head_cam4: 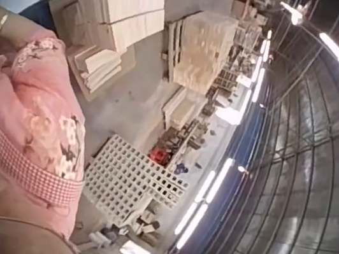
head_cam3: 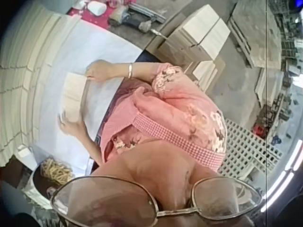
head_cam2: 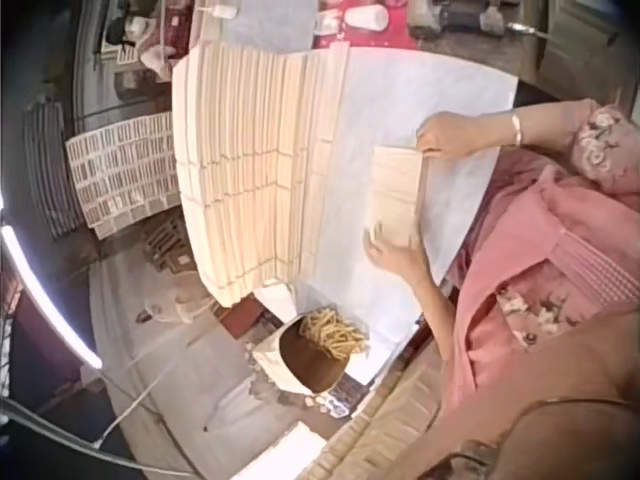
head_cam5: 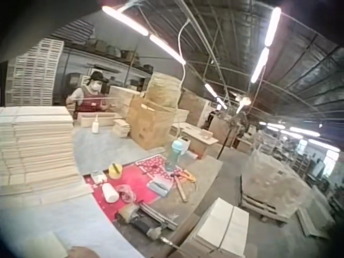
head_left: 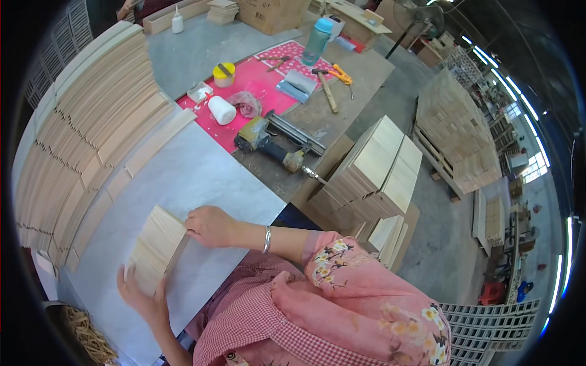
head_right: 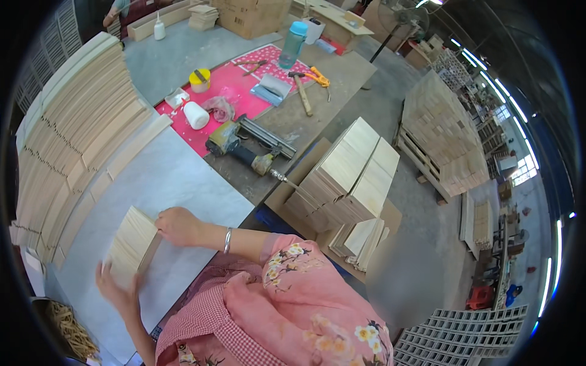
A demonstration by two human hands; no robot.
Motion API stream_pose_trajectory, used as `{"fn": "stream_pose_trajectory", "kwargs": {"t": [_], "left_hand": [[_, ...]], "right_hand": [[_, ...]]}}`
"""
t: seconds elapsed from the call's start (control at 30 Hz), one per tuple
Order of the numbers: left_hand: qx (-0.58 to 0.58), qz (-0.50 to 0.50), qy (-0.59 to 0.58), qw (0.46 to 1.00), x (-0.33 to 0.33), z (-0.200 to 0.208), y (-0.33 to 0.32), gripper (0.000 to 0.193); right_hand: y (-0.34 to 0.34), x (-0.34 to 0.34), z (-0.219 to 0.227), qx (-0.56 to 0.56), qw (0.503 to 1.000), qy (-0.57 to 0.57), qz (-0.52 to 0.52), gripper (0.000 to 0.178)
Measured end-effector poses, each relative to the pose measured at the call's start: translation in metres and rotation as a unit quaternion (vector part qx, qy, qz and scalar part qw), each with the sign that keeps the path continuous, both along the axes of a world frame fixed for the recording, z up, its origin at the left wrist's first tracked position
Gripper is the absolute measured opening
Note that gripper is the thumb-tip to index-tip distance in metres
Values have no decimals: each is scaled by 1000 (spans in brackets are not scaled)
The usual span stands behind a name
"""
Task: Assembling wooden frames using glue and a pneumatic nail gun.
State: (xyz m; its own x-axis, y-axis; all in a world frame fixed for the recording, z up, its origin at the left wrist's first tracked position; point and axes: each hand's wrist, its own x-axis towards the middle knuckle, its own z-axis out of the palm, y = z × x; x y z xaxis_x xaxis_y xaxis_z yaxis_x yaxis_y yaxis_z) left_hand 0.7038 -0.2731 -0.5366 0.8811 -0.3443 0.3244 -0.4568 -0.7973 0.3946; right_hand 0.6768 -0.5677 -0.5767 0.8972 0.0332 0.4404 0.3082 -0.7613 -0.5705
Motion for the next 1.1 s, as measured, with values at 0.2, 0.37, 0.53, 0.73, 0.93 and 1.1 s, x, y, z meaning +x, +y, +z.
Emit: {"fn": "stream_pose_trajectory", "kwargs": {"t": [0.2, 0.37, 0.53, 0.73, 0.93, 1.1], "left_hand": [[4, 217, 37, 975, -65, -9, 87, 54], [-141, 212, 223, 941, -64, -18, 98, 37], [-31, 209, 152, 966, -59, -4, 85, 25], [10, 214, 135, 967, -47, -4, 92, 21], [-47, 165, 117, 978, -45, -16, 112, 16], [-69, 229, 148, 960, -46, 15, 79, 18]], "right_hand": [[1, 4, 3, -2, 1000, 19, 8, 16], [0, 7, 5, -15, 1000, 22, 16, 16], [-2, 6, 17, -49, 996, 71, 23, 17], [-1, 12, 13, -48, 995, 77, 40, 15], [-3, 21, 5, -104, 988, 103, 53, 10], [-9, 11, 31, -70, 992, 94, 52, 6]]}}
